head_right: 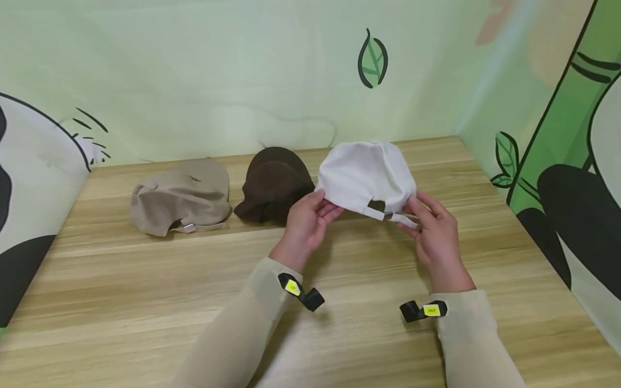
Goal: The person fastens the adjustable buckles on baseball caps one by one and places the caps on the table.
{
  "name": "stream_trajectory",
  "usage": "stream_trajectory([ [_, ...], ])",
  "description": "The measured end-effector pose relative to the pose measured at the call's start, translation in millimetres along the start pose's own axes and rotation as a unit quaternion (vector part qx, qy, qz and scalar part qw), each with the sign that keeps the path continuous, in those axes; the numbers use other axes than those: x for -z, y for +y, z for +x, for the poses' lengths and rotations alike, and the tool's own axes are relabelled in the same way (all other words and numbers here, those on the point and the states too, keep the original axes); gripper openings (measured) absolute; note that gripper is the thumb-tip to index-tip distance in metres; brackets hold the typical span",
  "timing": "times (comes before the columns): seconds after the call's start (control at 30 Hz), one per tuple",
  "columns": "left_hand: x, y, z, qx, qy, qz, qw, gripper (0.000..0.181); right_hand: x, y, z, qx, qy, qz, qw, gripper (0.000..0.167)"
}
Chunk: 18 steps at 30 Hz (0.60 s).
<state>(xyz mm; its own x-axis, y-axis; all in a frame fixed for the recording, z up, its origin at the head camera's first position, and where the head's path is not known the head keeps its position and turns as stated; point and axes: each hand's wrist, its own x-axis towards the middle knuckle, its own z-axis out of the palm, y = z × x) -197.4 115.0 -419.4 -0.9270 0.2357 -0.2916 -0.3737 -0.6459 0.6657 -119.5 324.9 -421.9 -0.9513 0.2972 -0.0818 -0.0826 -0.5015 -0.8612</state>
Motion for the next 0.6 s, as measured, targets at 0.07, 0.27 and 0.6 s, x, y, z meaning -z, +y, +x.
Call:
stream_trajectory([
  [0.07,2.4,-1.1,0.3,-0.001,0.005,0.011,0.9999,0.005,1,1,1.1,-0.001,0.017,-0.02,0.9997,0.017],
  [0.27,6.0,-3.2,2.3,0.011,-0.001,0.064,0.9979,0.003,4,4,6.2,-0.02,0.048,-0.061,0.9968,0.014],
  [0.6,11.1,-9.3,4.4,0.04,-0.017,0.133,0.9902,0.022,1,11,13.1,-0.052,0.067,-0.103,0.9911,0.021],
])
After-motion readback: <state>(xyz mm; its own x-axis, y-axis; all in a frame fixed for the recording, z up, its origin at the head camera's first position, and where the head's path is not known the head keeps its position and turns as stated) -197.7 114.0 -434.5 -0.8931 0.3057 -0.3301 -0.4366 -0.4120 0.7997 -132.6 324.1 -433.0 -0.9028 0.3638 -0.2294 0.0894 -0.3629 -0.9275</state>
